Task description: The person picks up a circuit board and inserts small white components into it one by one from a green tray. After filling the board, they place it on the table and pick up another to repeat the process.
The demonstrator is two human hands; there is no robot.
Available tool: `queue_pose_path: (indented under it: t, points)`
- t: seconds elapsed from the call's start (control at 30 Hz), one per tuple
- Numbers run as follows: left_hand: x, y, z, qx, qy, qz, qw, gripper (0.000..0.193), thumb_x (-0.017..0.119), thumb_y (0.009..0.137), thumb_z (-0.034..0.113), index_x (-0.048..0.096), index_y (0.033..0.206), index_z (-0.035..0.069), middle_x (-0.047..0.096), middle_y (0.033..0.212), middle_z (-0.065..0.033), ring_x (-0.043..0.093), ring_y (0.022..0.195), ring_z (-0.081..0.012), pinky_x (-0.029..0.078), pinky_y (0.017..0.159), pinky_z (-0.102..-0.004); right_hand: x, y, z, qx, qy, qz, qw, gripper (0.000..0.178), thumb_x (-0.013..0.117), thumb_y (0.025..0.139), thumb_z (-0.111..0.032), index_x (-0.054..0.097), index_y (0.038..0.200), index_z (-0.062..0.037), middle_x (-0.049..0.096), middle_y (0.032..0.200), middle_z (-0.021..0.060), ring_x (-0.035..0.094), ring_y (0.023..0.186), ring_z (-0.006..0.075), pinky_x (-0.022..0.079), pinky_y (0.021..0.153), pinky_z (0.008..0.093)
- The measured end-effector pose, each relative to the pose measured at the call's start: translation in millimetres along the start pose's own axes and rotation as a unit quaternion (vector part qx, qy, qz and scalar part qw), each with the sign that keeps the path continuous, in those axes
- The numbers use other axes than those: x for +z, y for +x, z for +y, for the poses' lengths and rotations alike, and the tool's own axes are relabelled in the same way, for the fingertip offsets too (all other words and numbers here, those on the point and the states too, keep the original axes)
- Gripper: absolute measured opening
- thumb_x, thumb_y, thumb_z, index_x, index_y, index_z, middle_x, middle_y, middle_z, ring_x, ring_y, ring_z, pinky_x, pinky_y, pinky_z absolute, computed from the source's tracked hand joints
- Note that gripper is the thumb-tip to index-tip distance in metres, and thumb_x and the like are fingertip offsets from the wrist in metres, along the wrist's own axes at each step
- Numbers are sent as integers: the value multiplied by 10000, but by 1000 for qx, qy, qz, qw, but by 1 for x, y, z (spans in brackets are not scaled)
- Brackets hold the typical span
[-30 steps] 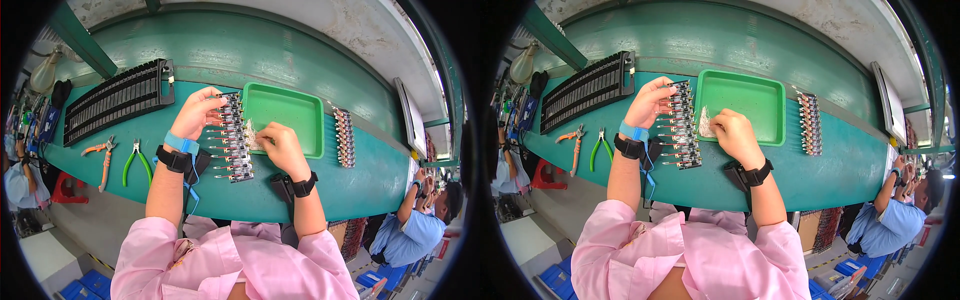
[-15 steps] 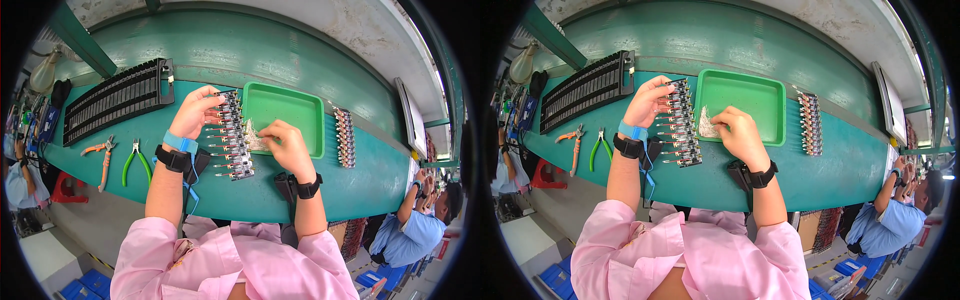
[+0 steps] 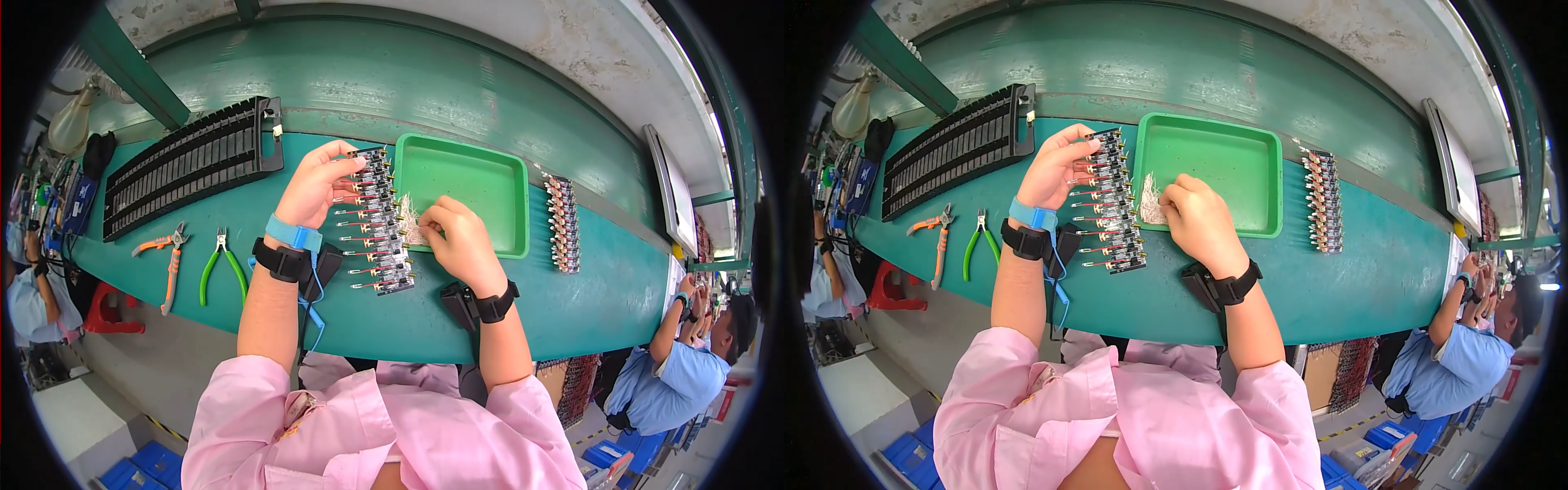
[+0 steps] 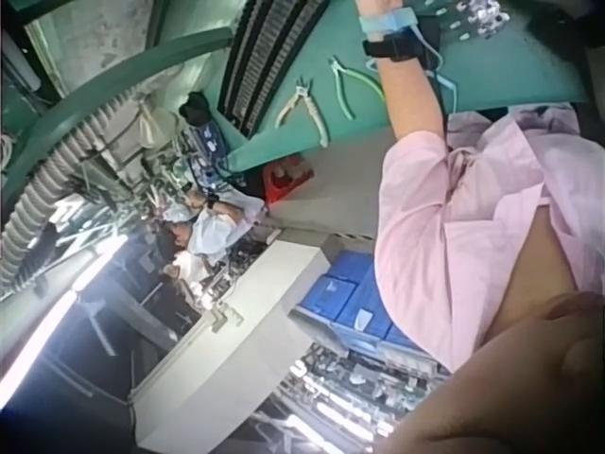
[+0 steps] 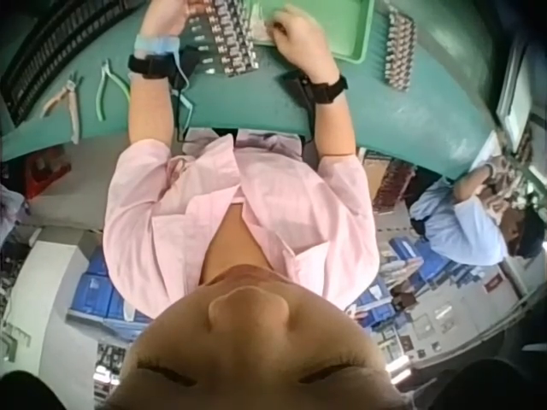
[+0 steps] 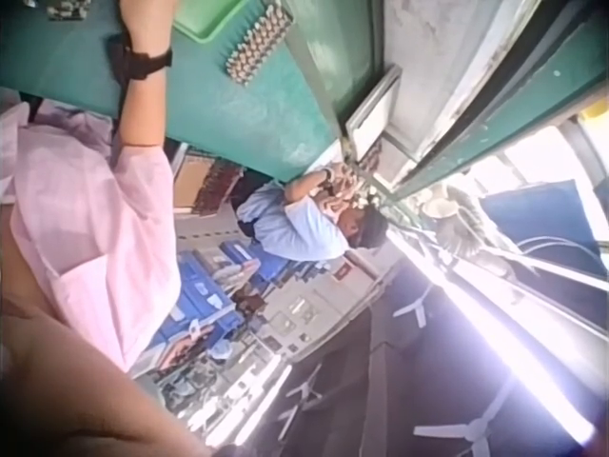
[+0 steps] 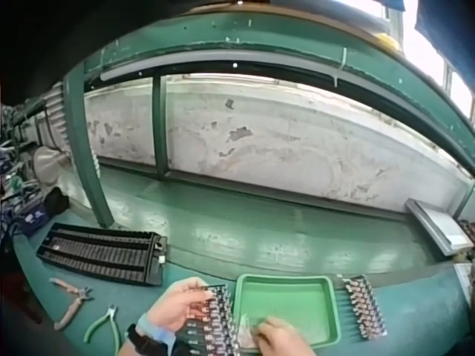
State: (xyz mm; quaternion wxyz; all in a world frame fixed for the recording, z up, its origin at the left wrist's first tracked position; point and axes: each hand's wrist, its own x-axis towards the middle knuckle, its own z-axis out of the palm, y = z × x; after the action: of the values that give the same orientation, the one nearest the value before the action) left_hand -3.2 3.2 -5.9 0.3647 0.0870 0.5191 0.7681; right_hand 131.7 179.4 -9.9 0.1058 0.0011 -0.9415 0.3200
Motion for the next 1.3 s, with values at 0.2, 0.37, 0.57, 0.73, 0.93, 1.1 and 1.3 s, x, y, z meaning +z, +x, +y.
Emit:
queue_pose_path:
  t: [0.2, 0.37, 0.57, 0.73, 0.93, 1.1, 1.3]
  points:
    - [-1, -1, 1, 2, -6, -3, 1000, 41, 533, 820, 86, 504, 848, 77, 581, 766, -3, 567, 616, -64, 465, 518, -192, -10, 0, -7, -26, 3, 16, 1000, 58, 601, 670, 29, 588, 723, 10, 531, 691, 101, 557, 652, 237, 448, 570, 308]
    - [0, -1, 0, 2, -8, -10, 1000, 44, 532, 821, 86, 502, 851, 75, 581, 771, -5, 571, 633, -66, 471, 534, -195, -15, 0, -11, -66, 15, 29, 997, 73, 608, 656, 45, 579, 715, 12, 523, 683, 98, 546, 648, 246, 440, 567, 314]
    - [-2, 2, -3, 5, 3, -3, 1000, 57, 563, 806, 132, 521, 824, 97, 580, 769, -3, 561, 623, -82, 459, 561, -222, -20, -1, -25, -129, 67, 4, 989, 115, 603, 651, 73, 554, 736, 12, 508, 697, 99, 529, 663, 241, 428, 575, 309]
    - [-1, 1, -2, 5, 2, -7, 1000, 55, 561, 807, 130, 521, 825, 97, 581, 771, -3, 560, 627, -83, 457, 567, -222, -19, -2, -31, -121, 95, -1, 988, 122, 591, 669, 78, 538, 758, 13, 501, 704, 93, 522, 668, 222, 421, 576, 294]
    - [0, 0, -2, 7, -1, -9, 1000, 50, 557, 808, 124, 521, 829, 97, 587, 781, -8, 565, 634, -87, 462, 575, -227, -21, -3, -35, -75, 182, -8, 980, 106, 588, 687, 77, 539, 758, 16, 514, 706, 75, 510, 645, 173, 409, 561, 260]
    - [-1, 0, -2, 11, -9, -12, 1000, 45, 554, 808, 120, 522, 827, 94, 590, 787, -12, 570, 643, -90, 467, 580, -232, -26, -3, -31, -58, 216, -3, 975, 93, 592, 686, 78, 552, 747, 20, 539, 710, 73, 508, 628, 155, 405, 559, 245]
    - [-3, 1, -2, 12, -11, -13, 1000, 42, 552, 808, 118, 522, 825, 94, 589, 784, -11, 572, 641, -92, 467, 579, -231, -30, -4, -32, -68, 229, -14, 971, 84, 598, 690, 72, 561, 745, 21, 554, 717, 74, 514, 630, 156, 409, 560, 244]
